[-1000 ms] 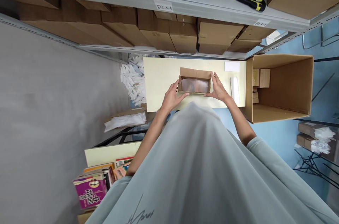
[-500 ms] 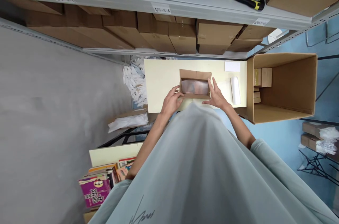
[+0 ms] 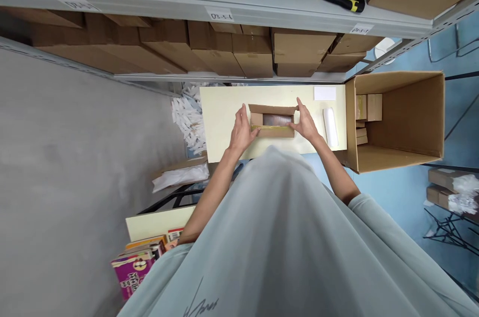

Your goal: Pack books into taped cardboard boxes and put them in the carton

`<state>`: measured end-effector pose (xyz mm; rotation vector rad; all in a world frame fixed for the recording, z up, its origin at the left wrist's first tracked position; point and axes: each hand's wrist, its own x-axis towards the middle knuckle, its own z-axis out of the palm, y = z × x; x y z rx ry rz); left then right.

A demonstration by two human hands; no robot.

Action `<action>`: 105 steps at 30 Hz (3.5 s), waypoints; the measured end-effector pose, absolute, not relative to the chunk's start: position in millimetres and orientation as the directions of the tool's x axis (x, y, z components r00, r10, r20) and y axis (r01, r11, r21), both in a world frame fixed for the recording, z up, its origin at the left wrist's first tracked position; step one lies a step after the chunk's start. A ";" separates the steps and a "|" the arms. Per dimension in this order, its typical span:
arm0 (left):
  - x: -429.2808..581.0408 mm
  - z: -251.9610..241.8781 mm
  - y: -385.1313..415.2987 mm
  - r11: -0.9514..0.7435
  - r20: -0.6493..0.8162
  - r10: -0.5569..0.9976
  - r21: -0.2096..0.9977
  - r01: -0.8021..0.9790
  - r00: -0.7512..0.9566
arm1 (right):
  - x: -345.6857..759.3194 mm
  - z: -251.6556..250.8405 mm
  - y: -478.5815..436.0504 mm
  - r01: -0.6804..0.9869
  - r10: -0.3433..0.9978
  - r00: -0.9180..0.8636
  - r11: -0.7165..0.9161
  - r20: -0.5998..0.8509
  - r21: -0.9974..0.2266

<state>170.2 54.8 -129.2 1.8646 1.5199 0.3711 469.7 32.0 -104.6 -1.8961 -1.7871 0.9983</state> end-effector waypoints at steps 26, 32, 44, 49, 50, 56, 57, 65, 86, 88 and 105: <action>181.9 -124.4 57.1 0.063 -0.243 0.962 0.639 0.767 0.123 | 454.0 -99.6 27.0 0.778 0.932 0.051 -0.263 -0.359 -0.571; 206.4 -68.6 149.4 -0.170 0.076 0.983 0.719 0.674 0.166 | 459.4 -40.5 123.6 0.839 0.999 -0.032 0.017 -0.019 -0.544; 265.2 72.4 263.9 -0.393 0.438 0.895 0.696 0.601 0.078 | 408.3 98.3 305.6 0.971 0.973 -0.192 0.207 0.127 -0.123; 259.5 70.1 252.2 -0.379 0.419 0.905 0.714 0.588 0.074 | 406.3 90.6 323.2 0.984 0.987 -0.149 0.154 0.063 -0.086; 257.9 67.7 249.2 -0.370 0.409 0.910 0.722 0.585 0.070 | 406.8 88.9 324.7 0.985 0.988 -0.143 0.148 0.066 -0.087; 244.0 50.4 226.5 -0.298 0.331 0.943 0.768 0.567 0.047 | 409.7 88.1 323.2 0.985 0.992 -0.091 0.102 0.085 -0.136; 239.5 46.5 219.6 -0.291 0.324 0.945 0.777 0.559 0.042 | 410.5 86.8 317.8 0.980 0.991 -0.090 0.106 0.102 -0.169; 207.3 15.1 111.0 -0.259 0.300 0.951 0.903 0.342 -0.071 | 401.2 29.8 154.3 0.432 0.979 0.085 0.131 0.184 -0.892; 165.4 29.3 10.0 -0.145 0.112 0.982 0.963 0.225 0.155 | 363.3 31.0 -8.5 0.341 0.983 -0.071 -0.138 -0.172 -0.930; 152.9 37.9 16.2 -0.132 0.114 0.988 0.972 0.193 0.104 | 368.2 30.4 -14.9 0.462 0.986 -0.106 -0.066 -0.129 -0.885; 111.3 37.1 13.4 -0.165 0.108 0.951 0.970 0.181 0.289 | 386.1 31.9 -46.8 0.756 0.923 -0.360 0.202 -0.138 -0.623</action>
